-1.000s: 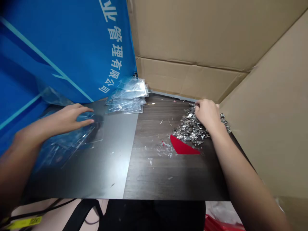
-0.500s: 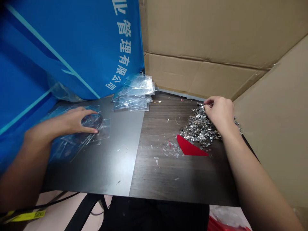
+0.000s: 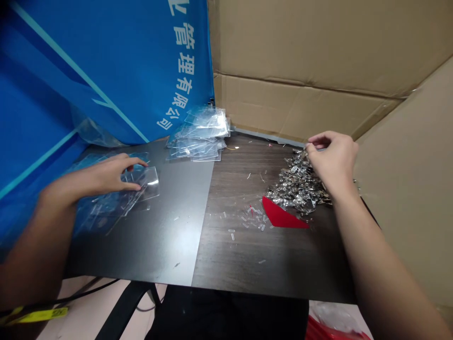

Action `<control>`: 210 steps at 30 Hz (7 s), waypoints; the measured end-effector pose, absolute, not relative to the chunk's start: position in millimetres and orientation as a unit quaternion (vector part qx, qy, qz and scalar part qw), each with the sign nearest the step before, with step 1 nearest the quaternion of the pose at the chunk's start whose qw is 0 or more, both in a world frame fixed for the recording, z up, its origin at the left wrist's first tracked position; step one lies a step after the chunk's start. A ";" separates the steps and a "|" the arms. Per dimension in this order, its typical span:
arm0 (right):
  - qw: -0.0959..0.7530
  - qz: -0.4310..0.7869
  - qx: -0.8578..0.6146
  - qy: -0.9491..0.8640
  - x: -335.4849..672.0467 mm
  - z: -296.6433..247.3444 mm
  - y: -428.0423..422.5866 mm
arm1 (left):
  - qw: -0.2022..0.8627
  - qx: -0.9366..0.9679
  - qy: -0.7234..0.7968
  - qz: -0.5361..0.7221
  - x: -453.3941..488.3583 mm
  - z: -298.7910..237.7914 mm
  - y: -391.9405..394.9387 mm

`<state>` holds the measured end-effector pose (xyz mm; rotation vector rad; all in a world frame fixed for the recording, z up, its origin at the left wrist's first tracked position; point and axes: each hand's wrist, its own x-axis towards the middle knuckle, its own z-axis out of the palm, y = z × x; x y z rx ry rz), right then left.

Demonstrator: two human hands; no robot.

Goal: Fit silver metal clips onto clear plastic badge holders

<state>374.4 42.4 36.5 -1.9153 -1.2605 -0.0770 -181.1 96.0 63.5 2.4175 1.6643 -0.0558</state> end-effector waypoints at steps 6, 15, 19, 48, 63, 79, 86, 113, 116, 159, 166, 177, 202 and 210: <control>0.554 0.007 -0.704 -0.444 358.4 47.3 41.9 | 0.222 0.799 0.556 0.054 -146.8 92.4 79.7; 0.657 0.287 -0.569 -0.403 302.5 60.2 21.0 | 0.604 0.656 0.335 0.303 -45.6 68.0 43.0; 0.559 0.526 -0.493 -0.409 258.7 52.1 -5.0 | 0.675 0.607 0.261 0.329 -12.8 38.3 30.3; 0.348 0.676 -0.379 -0.528 208.6 22.6 -48.1 | 0.561 0.645 0.363 0.371 -8.9 6.3 -12.4; 0.297 0.612 -0.412 -0.606 214.9 28.8 -44.3 | 0.534 0.655 0.373 0.383 -6.0 9.4 -14.3; 0.268 0.414 -0.426 -0.758 222.1 35.9 -50.2 | 0.537 0.683 0.336 0.364 -5.5 8.9 -17.6; 0.303 0.442 -0.450 -0.714 217.2 30.8 -50.1 | 0.500 0.711 0.343 0.356 -5.7 15.2 -16.8; 0.298 0.388 -0.437 -0.755 213.1 37.0 -55.7 | 0.378 0.728 0.408 0.399 -5.8 8.7 -15.9; 0.301 0.381 -0.430 -0.761 213.9 36.0 -54.8 | 0.366 0.734 0.410 0.398 -5.8 8.1 -16.1; 0.337 0.434 -0.552 -0.627 223.4 14.1 -26.4 | 0.190 0.768 0.419 0.446 -19.6 115.9 133.9; 0.329 0.445 -0.534 -0.640 223.4 14.5 -25.5 | 0.106 0.771 0.417 0.470 2.9 134.6 208.5; 0.323 0.394 -0.533 -0.675 226.7 12.1 -22.5 | 0.043 0.832 0.410 0.372 11.6 70.3 237.8; 0.051 -0.055 -0.745 -0.663 361.0 13.5 30.4 | 0.027 0.811 0.579 -0.080 -142.8 77.9 83.5; 0.074 -0.058 -0.763 -0.640 351.4 15.8 31.4 | 0.025 0.793 0.601 -0.100 -167.6 49.5 63.7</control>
